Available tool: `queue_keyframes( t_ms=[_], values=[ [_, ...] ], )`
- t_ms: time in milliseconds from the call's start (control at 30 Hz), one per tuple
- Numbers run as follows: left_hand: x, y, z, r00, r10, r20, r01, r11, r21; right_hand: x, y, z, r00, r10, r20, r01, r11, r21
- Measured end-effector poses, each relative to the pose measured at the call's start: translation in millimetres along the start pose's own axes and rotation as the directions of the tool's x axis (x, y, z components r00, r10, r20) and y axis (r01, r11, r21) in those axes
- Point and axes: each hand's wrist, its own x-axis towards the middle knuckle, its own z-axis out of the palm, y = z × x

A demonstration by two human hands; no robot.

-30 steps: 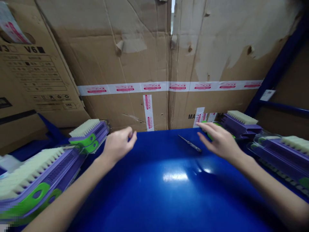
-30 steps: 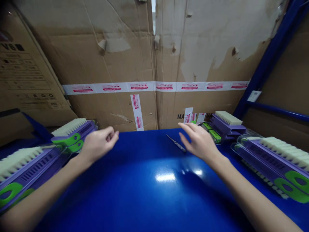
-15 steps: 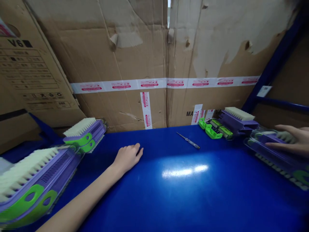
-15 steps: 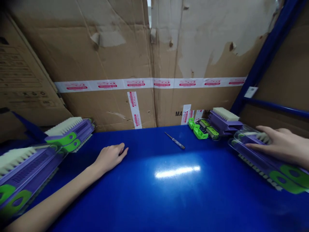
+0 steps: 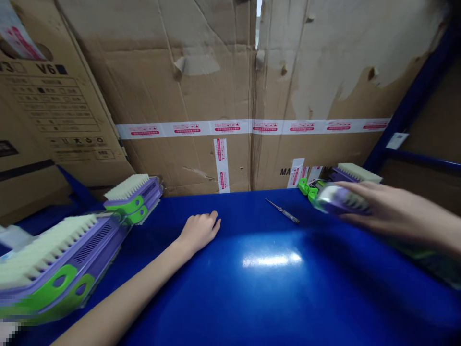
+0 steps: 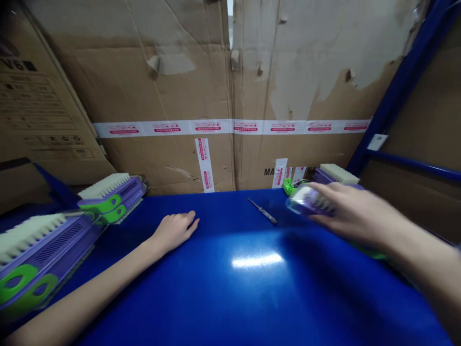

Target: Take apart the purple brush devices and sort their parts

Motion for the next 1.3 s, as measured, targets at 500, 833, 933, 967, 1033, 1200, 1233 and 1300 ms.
queue_keyframes(
  t_ms=[500, 833, 933, 967, 1033, 1200, 1233, 1300],
  values=[
    [27, 13, -10.0, 0.968, 0.003, -0.252, -0.152, 0.803, -0.576, 77, -190, 83, 0.875, -0.368, 0.315, 0.333, 0.929, 0.163],
    [10, -2, -8.3, 0.982, 0.065, -0.176, -0.151, 0.831, -0.536, 73, -166, 90, 0.884, -0.463, 0.063, 0.458, 0.885, 0.082],
    [-12, 10, -9.8, 0.923, 0.270, -0.273, -0.343, 0.901, -0.265, 68, -164, 88, 0.947, -0.310, 0.082, 0.305, 0.950, 0.071],
    [-18, 16, -10.6, 0.893, 0.352, -0.282, -0.415, 0.886, -0.209, 67, -166, 87, 0.969, -0.223, 0.108, 0.214, 0.973, 0.088],
    [-24, 31, -11.4, 0.816, 0.500, -0.292, -0.553, 0.821, -0.139, 66, -172, 86, 0.981, -0.055, 0.186, 0.029, 0.990, 0.140],
    [-17, 53, -9.3, 0.691, 0.631, -0.353, -0.666, 0.746, 0.029, 61, -184, 93, 0.964, 0.009, 0.266, -0.047, 0.990, 0.136],
    [-15, 52, -9.1, 0.693, 0.623, -0.363, -0.652, 0.757, 0.055, 59, -183, 97, 0.966, 0.003, 0.257, -0.035, 0.992, 0.117],
    [-8, 44, -9.2, 0.704, 0.590, -0.396, -0.606, 0.789, 0.097, 56, -180, 105, 0.975, -0.002, 0.223, -0.021, 0.995, 0.102]
  ],
)
